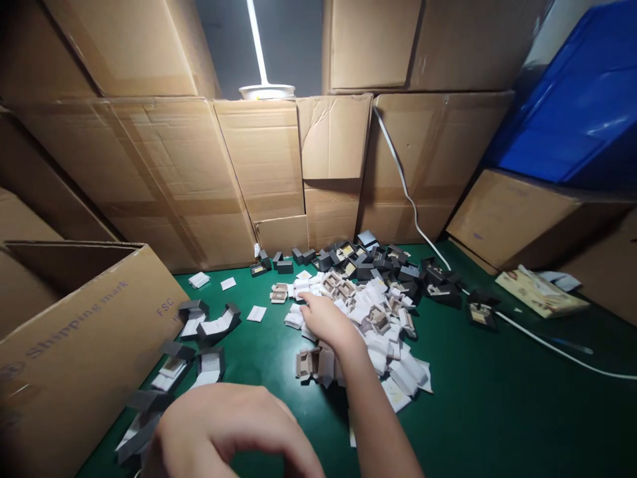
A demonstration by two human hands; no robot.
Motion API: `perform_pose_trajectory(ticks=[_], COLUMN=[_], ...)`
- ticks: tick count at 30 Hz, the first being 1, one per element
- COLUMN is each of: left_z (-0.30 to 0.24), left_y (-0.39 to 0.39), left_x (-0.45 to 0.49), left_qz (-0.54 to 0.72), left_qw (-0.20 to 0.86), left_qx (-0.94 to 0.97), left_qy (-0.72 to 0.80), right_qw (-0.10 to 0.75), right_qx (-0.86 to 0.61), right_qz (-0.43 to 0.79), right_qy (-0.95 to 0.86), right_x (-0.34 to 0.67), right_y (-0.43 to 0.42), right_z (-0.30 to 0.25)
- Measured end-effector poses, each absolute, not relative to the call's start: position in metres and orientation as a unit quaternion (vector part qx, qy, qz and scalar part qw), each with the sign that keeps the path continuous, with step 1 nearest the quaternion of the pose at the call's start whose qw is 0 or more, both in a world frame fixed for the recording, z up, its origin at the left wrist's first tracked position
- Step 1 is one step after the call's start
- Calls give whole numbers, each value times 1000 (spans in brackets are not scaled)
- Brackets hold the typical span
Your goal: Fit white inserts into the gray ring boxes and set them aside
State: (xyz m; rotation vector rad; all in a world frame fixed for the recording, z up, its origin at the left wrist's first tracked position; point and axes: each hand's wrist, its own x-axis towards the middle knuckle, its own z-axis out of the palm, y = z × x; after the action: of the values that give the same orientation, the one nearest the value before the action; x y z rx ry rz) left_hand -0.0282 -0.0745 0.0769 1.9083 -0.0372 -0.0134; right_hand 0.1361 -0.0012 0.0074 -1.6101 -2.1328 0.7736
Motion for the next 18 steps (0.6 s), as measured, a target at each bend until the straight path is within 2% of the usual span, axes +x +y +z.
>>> perform_pose_trajectory(ticks=[7, 10, 14, 18], left_z=[78, 81, 84, 84], left_y=[-80, -82, -80, -75], left_x=[-27, -27, -33, -36], left_qz=[17, 26, 67, 83], left_qw=[605, 602, 581, 542], left_qx=[795, 796, 801, 814], left_qy=[31, 59, 125, 192], right_qw=[238, 251, 205, 157], right_qx=[-668, -736, -812, -852], right_qz=[186, 112, 59, 82], right_qy=[-680, -619, -543, -493], right_x=[203, 231, 249, 247], right_y=[13, 26, 54, 78], right_z=[13, 13, -5, -25])
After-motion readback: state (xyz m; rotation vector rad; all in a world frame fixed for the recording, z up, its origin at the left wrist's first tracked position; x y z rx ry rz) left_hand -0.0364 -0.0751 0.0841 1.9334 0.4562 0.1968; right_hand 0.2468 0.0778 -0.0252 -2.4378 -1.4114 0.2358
